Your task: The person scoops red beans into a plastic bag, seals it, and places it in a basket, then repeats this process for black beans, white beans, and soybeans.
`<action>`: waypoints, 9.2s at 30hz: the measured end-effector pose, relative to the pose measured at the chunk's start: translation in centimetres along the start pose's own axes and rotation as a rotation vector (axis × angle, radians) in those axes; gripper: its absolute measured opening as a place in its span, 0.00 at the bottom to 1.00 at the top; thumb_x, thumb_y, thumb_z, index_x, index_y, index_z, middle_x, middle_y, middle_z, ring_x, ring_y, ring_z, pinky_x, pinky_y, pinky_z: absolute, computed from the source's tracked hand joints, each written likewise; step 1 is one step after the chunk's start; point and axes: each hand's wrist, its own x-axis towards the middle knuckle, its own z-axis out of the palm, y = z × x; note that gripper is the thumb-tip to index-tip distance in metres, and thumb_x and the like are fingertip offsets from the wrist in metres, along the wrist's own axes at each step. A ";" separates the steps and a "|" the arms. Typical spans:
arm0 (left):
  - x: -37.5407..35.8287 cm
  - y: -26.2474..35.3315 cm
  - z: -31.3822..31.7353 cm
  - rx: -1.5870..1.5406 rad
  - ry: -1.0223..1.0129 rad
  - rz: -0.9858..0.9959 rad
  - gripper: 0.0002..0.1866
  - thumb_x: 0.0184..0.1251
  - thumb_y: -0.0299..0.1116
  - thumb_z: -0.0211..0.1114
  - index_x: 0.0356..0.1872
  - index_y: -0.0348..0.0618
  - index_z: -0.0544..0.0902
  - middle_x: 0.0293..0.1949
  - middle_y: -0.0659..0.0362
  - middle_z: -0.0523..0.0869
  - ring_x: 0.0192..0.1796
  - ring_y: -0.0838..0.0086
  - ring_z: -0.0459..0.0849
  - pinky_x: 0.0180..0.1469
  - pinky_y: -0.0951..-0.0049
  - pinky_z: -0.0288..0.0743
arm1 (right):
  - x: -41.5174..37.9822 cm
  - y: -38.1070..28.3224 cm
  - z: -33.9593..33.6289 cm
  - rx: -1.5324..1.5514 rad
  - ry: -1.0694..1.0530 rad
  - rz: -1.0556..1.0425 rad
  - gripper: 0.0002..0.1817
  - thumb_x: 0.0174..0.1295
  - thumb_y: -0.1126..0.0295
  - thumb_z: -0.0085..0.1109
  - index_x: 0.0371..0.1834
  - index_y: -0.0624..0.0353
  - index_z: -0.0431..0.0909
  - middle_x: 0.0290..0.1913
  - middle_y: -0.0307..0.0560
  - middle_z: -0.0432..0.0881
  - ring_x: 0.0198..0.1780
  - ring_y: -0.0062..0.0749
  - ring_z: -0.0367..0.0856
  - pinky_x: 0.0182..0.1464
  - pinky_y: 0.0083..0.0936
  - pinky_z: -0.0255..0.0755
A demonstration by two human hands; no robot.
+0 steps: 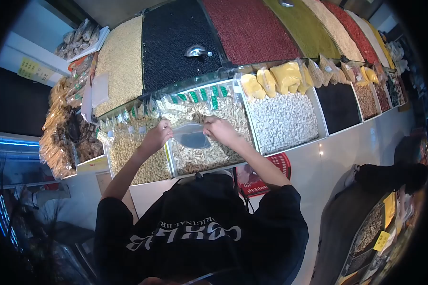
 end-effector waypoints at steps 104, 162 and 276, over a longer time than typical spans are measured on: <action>-2.7 2.5 7.5 -0.088 0.408 0.049 0.04 0.51 0.30 0.61 0.27 0.43 0.76 0.29 0.57 0.79 0.38 0.62 0.78 0.46 0.64 0.69 | -0.9 -6.3 10.3 0.368 0.335 0.220 0.21 0.53 0.81 0.55 0.51 0.56 0.68 0.31 0.50 0.77 0.36 0.41 0.80 0.40 0.30 0.74; -5.9 1.1 6.8 -0.349 0.420 -0.231 0.04 0.56 0.30 0.62 0.29 0.42 0.81 0.31 0.55 0.82 0.38 0.61 0.79 0.45 0.66 0.72 | 2.3 -7.5 12.5 0.422 0.231 0.162 0.13 0.54 0.79 0.57 0.41 0.59 0.67 0.32 0.53 0.75 0.35 0.44 0.79 0.37 0.32 0.72; -72.7 8.7 31.0 -0.683 -0.095 -1.253 0.16 0.62 0.40 0.55 0.39 0.34 0.77 0.30 0.46 0.84 0.35 0.58 0.84 0.39 0.63 0.75 | -21.5 -13.3 32.1 0.369 0.271 1.309 0.27 0.60 0.43 0.50 0.30 0.62 0.74 0.14 0.34 0.64 0.12 0.20 0.62 0.14 0.23 0.57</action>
